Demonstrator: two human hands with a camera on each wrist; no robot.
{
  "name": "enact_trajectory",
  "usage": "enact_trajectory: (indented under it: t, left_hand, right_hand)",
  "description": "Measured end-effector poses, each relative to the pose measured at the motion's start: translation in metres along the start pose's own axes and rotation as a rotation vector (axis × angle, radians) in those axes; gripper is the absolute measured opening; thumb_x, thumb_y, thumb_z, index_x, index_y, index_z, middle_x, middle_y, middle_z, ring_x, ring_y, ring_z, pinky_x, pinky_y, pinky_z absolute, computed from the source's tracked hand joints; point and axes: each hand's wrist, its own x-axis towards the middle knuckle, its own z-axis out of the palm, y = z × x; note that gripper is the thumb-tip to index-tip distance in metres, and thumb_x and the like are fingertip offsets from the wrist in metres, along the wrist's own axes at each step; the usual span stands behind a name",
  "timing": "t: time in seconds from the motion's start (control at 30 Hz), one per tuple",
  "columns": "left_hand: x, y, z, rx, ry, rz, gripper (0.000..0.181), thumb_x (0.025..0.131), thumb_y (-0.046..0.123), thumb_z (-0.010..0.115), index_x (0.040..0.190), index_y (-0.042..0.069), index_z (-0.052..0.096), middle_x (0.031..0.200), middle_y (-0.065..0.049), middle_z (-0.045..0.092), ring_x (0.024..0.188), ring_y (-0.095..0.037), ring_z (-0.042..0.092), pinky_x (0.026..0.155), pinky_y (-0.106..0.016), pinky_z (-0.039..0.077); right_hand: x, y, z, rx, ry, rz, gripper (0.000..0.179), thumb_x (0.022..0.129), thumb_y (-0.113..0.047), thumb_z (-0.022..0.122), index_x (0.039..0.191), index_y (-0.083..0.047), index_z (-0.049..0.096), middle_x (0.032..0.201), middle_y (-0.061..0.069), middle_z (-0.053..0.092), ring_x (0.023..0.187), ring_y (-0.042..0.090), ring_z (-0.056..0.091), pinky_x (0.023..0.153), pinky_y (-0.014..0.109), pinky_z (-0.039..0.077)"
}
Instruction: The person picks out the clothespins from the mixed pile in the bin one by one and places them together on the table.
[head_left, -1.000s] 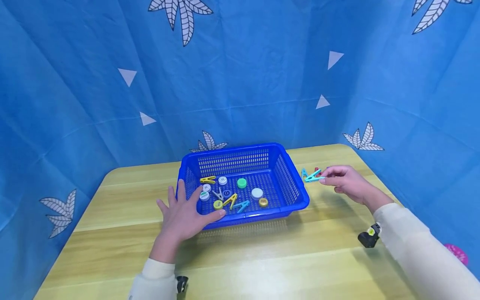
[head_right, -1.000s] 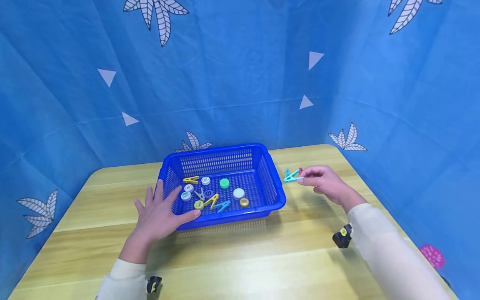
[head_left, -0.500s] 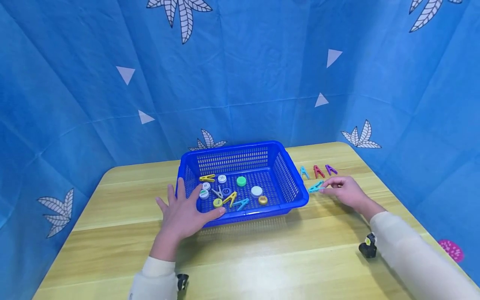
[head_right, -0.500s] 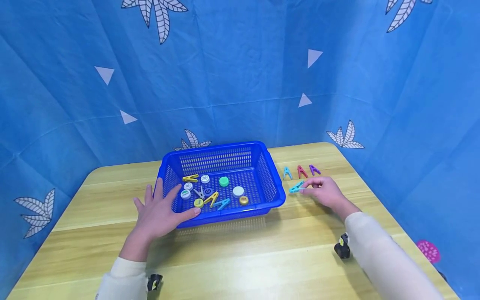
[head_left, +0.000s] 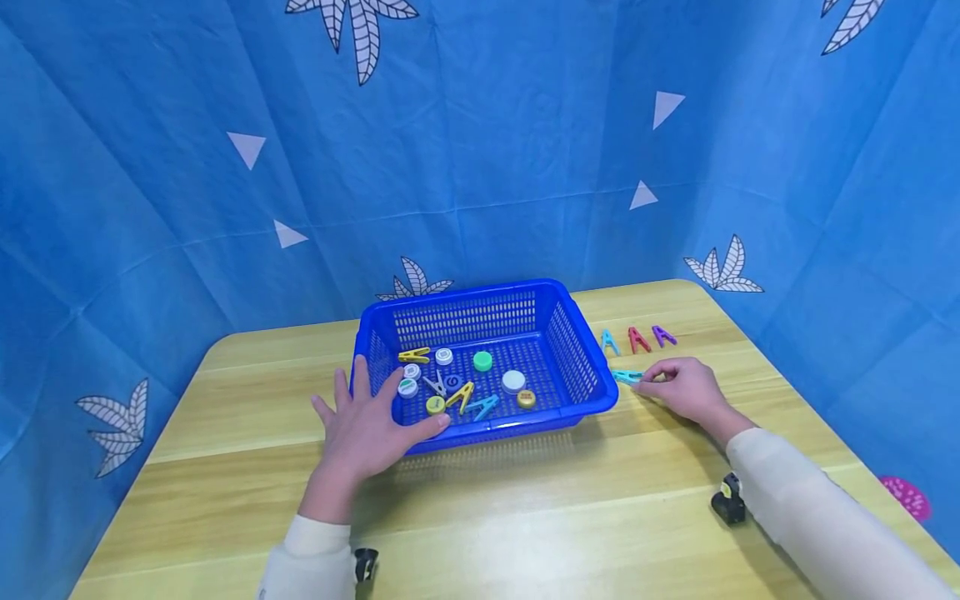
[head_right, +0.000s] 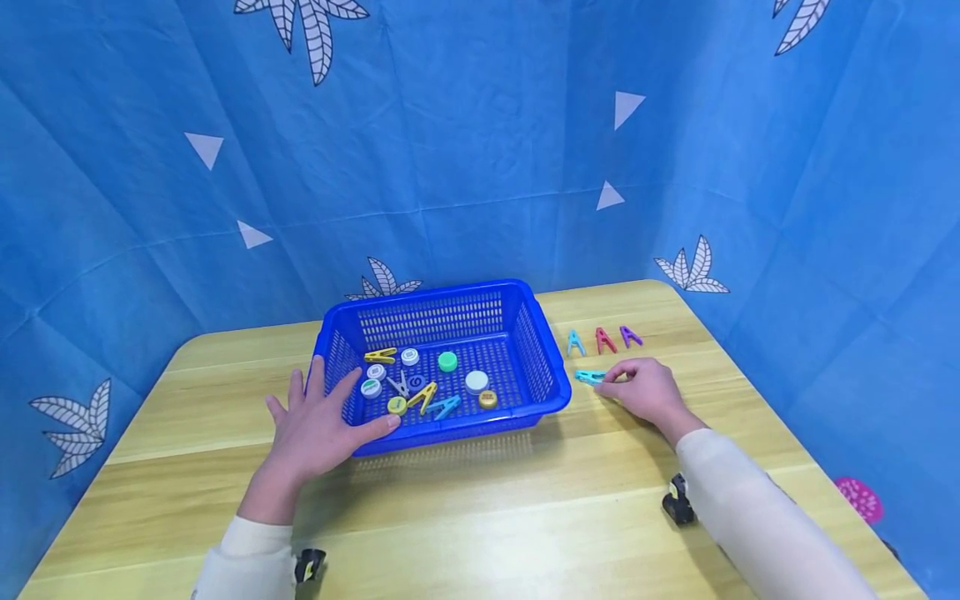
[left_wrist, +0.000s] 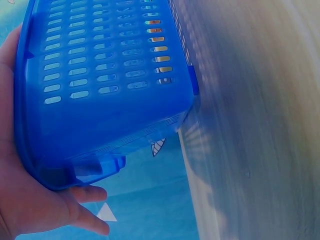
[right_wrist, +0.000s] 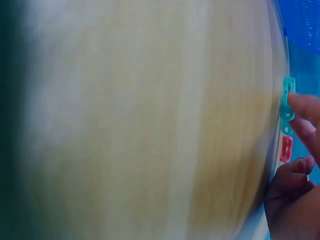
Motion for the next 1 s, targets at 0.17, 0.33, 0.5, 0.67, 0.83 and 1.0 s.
enact_trajectory:
  t: [0.17,0.33,0.5,0.67,0.83,1.0]
  left_hand:
    - [0.000,0.000,0.000,-0.004,0.003,0.002,0.121,0.067,0.096,0.047,0.155,0.013,0.039,0.162,-0.028,-0.005,0.142,-0.055,-0.016,0.096,-0.071,-0.025]
    - [-0.001,0.001,0.000,-0.004,-0.001,0.004,0.122,0.066,0.097,0.046,0.155,0.013,0.040,0.162,-0.029,-0.004,0.142,-0.055,-0.015,0.097,-0.072,-0.024]
    - [-0.002,0.001,0.000,-0.004,-0.001,0.003,0.121,0.066,0.096,0.047,0.154,0.013,0.040,0.162,-0.028,-0.004,0.142,-0.055,-0.015,0.097,-0.074,-0.020]
    - [-0.001,0.001,0.000,-0.004,0.000,0.000,0.121,0.066,0.096,0.047,0.155,0.013,0.040,0.162,-0.028,-0.005,0.142,-0.054,-0.016,0.097,-0.073,-0.022]
    - [-0.001,0.001,-0.002,0.001,-0.003,-0.007,0.121,0.066,0.096,0.046,0.155,0.014,0.040,0.162,-0.028,-0.005,0.142,-0.054,-0.016,0.097,-0.074,-0.022]
    - [-0.001,0.002,-0.003,0.006,-0.009,-0.007,0.121,0.067,0.096,0.047,0.155,0.014,0.039,0.162,-0.028,-0.005,0.142,-0.055,-0.015,0.096,-0.073,-0.023]
  right_hand:
    - [0.001,-0.001,-0.005,0.047,-0.023,0.029,0.043,0.083,-0.040,0.082,0.110,-0.007,0.075,0.092,0.012,0.058,0.086,0.029,0.048,0.071,0.040,0.039]
    - [0.002,0.005,-0.010,0.042,-0.058,0.012,0.050,0.083,-0.028,0.082,0.124,-0.003,0.068,0.105,0.017,0.056,0.096,0.033,0.048,0.080,0.046,0.040]
    - [0.005,0.008,-0.009,0.020,-0.103,0.024,0.046,0.082,-0.029,0.083,0.119,-0.005,0.071,0.094,0.011,0.053,0.089,0.030,0.046,0.073,0.041,0.037]
    - [0.006,0.010,-0.007,-0.013,-0.094,0.027,0.043,0.083,-0.035,0.082,0.113,-0.006,0.074,0.091,0.009,0.052,0.086,0.028,0.045,0.070,0.039,0.036]
    - [0.002,0.004,-0.006,-0.068,-0.067,-0.016,0.038,0.081,-0.040,0.083,0.100,-0.008,0.073,0.086,0.008,0.055,0.083,0.028,0.048,0.069,0.039,0.037]
    - [-0.006,-0.004,-0.004,-0.144,-0.065,-0.046,0.034,0.080,-0.042,0.082,0.086,-0.013,0.067,0.076,0.004,0.056,0.074,0.024,0.050,0.064,0.037,0.038]
